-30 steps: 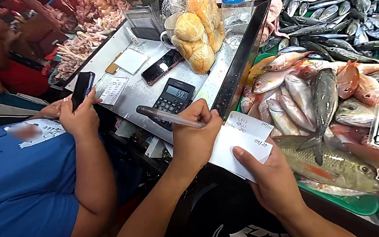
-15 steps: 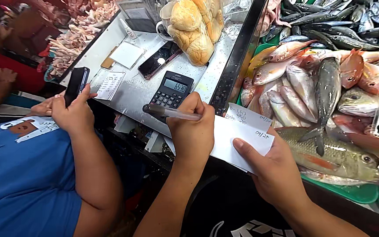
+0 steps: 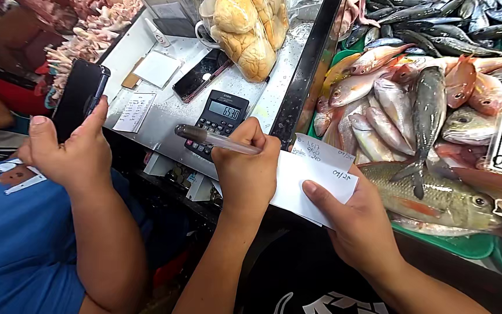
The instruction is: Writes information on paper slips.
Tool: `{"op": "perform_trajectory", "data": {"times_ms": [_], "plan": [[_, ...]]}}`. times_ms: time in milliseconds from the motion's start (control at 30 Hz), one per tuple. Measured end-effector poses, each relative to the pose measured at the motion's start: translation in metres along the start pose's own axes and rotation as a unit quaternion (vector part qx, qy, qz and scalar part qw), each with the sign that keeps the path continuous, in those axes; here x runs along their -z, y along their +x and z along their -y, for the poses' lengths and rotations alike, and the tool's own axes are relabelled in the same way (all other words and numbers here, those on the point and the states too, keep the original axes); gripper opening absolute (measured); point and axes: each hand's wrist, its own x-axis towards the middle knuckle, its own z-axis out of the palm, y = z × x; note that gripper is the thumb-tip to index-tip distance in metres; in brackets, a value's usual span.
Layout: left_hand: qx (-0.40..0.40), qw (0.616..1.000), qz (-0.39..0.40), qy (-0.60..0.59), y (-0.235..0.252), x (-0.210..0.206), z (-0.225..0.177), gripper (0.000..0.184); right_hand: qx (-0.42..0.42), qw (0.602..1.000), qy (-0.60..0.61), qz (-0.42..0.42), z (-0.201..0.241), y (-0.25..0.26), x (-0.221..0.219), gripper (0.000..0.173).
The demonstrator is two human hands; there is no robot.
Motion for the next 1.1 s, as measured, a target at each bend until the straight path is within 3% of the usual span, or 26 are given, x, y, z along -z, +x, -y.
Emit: {"op": "perform_trajectory", "data": {"times_ms": [233,500,800,967,1100], "plan": [[-0.012,1.0,-0.004,-0.001,-0.0012,-0.0002,-0.0001,0.042,0.003,1.0,-0.009,0.003,-0.0001,0.0001,0.001,0.044],[-0.01,0.996,0.029,-0.087,0.0,0.0018,0.0014,0.041,-0.001,1.0,-0.001,0.0,0.0004,0.0005,0.0005,0.041],[-0.046,0.998,0.022,-0.024,-0.0017,-0.0002,0.0007,0.042,-0.004,1.0,-0.005,-0.009,0.0011,0.0009,0.0,0.034],[-0.07,0.978,0.049,-0.189,0.0002,0.0059,0.005,0.033,-0.005,1.0,-0.008,-0.006,0.0017,0.0052,0.0001,0.028],[-0.039,0.986,0.09,-0.136,0.0043,0.0053,0.0052,0.033,-0.016,1.0,-0.008,-0.008,0.0033,0.0073,0.0007,0.028]]}}
